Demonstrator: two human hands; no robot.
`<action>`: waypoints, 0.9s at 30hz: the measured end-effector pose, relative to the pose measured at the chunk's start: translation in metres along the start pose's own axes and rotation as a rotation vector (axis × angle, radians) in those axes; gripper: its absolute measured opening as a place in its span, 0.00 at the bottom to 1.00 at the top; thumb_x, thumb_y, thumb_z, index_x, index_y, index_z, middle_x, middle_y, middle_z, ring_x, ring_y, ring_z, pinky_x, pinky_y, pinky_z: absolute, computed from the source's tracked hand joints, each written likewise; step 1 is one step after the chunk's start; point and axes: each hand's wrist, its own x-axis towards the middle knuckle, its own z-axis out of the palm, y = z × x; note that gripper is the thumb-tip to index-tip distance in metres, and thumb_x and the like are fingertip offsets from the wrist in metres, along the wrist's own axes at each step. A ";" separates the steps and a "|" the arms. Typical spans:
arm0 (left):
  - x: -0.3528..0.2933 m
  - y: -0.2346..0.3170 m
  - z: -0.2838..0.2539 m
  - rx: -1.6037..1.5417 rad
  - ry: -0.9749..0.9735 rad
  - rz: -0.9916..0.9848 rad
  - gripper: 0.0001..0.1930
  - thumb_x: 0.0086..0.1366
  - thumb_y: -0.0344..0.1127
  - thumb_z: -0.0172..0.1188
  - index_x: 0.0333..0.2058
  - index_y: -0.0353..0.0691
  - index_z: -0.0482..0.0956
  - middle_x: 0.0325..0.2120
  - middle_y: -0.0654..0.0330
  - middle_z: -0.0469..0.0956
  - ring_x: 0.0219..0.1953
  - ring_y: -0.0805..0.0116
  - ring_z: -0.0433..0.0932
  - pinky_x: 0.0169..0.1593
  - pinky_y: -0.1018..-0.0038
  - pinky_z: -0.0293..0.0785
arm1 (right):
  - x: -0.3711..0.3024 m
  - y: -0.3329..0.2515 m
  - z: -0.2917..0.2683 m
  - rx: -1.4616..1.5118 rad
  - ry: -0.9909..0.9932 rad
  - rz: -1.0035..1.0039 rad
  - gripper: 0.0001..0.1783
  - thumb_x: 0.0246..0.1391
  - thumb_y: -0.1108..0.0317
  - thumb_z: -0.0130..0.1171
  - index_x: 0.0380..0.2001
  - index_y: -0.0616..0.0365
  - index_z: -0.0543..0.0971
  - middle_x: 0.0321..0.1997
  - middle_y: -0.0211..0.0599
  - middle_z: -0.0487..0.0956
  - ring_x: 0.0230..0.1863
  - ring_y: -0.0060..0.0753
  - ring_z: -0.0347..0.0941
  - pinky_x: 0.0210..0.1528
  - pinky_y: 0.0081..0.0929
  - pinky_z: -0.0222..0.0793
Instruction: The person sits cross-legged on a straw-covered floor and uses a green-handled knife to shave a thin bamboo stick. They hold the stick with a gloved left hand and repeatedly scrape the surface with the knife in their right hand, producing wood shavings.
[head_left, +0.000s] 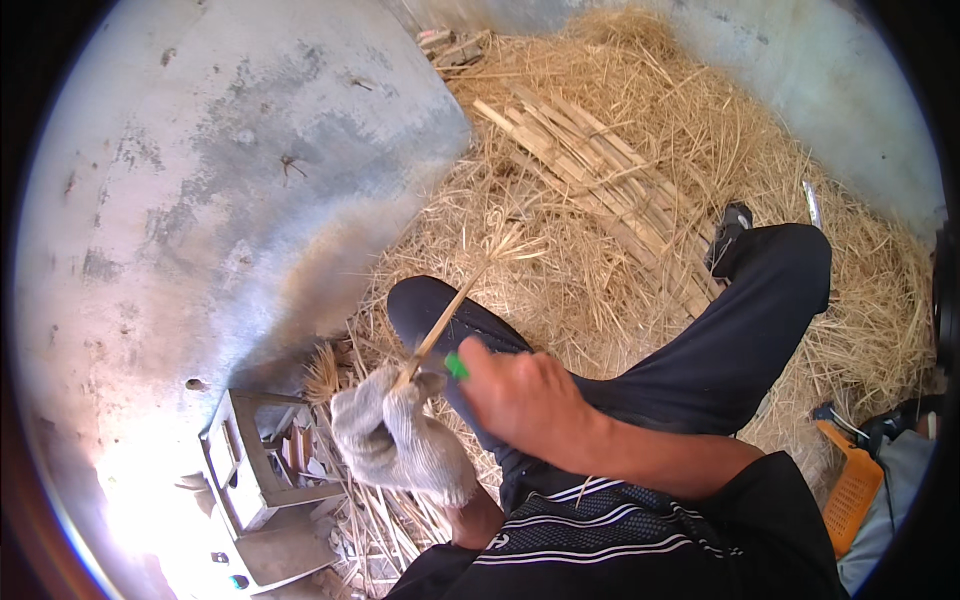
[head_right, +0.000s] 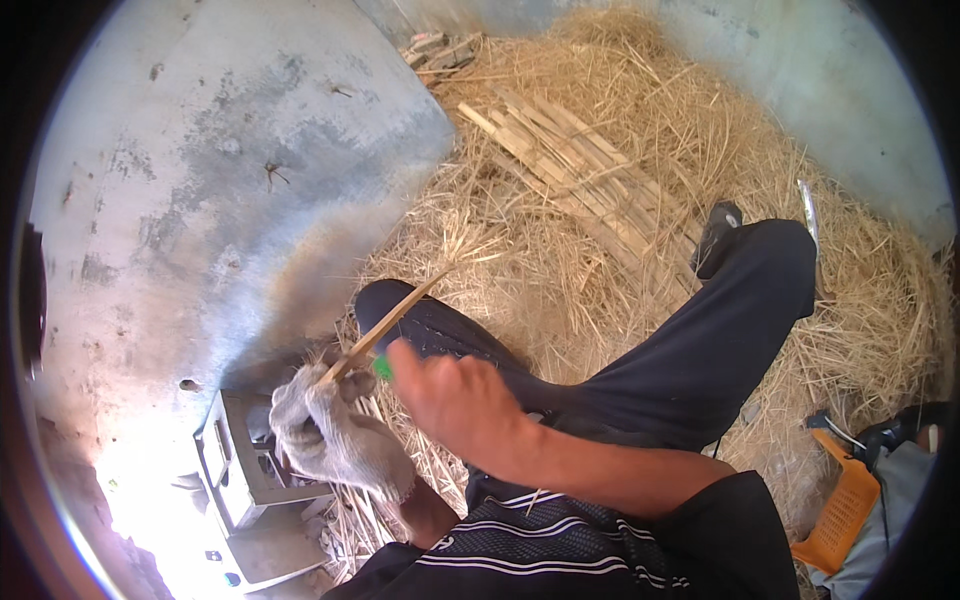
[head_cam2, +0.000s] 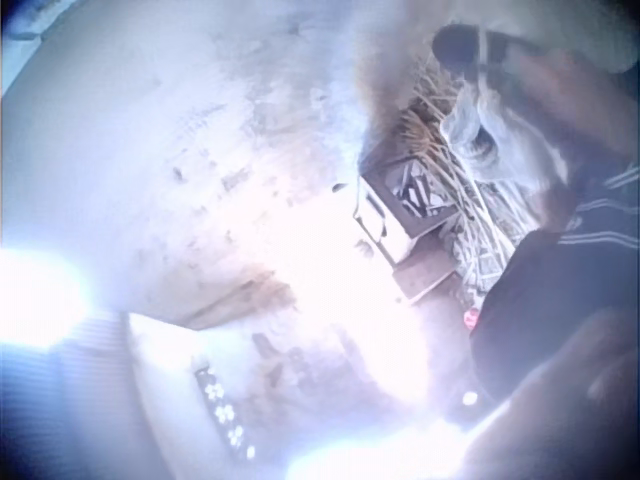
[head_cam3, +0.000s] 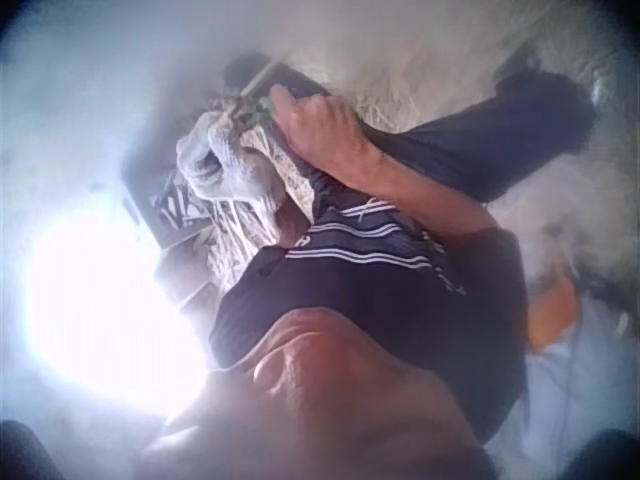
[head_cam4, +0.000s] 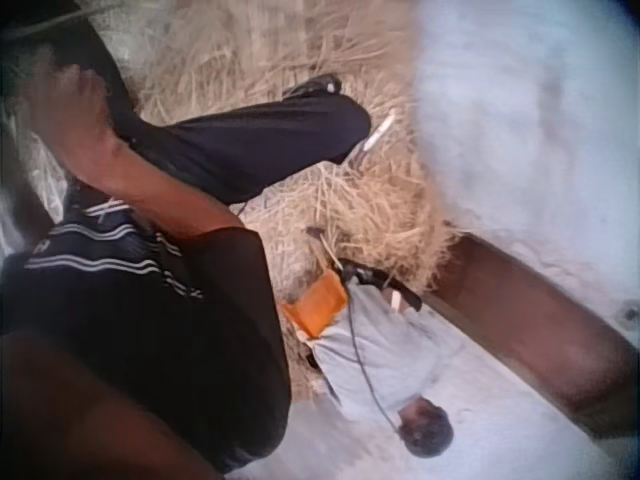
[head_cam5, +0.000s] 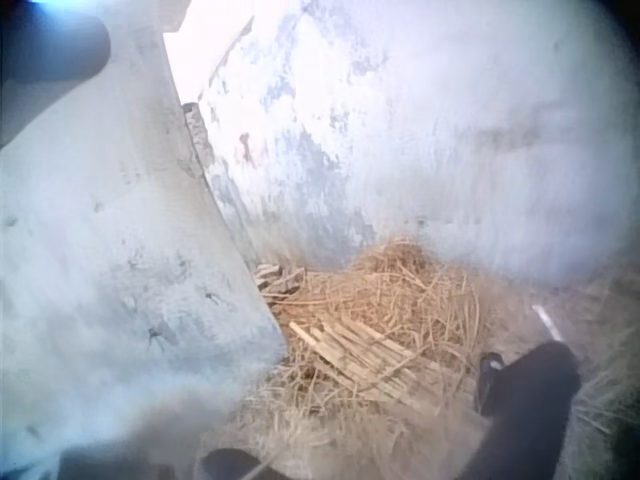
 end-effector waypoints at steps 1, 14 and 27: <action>0.000 0.000 0.000 0.018 -0.038 0.030 0.04 0.56 0.23 0.62 0.28 0.32 0.75 0.23 0.56 0.78 0.32 0.70 0.76 0.33 0.78 0.75 | 0.000 0.022 0.014 -0.086 -0.047 0.161 0.10 0.60 0.66 0.56 0.37 0.62 0.71 0.19 0.51 0.77 0.20 0.57 0.77 0.20 0.46 0.71; -0.004 -0.005 -0.011 -0.038 -0.128 -0.007 0.08 0.50 0.21 0.65 0.31 0.30 0.78 0.29 0.54 0.76 0.31 0.61 0.78 0.37 0.68 0.75 | -0.010 -0.021 -0.048 0.387 -0.071 -0.138 0.11 0.65 0.64 0.53 0.39 0.62 0.69 0.16 0.52 0.75 0.18 0.60 0.75 0.20 0.49 0.72; 0.005 -0.010 0.007 -0.280 -0.209 0.038 0.14 0.48 0.26 0.75 0.29 0.32 0.76 0.29 0.52 0.75 0.23 0.56 0.79 0.22 0.69 0.80 | 0.006 0.009 -0.065 0.251 -0.010 -0.048 0.12 0.64 0.64 0.56 0.34 0.62 0.69 0.15 0.48 0.75 0.17 0.50 0.77 0.16 0.41 0.70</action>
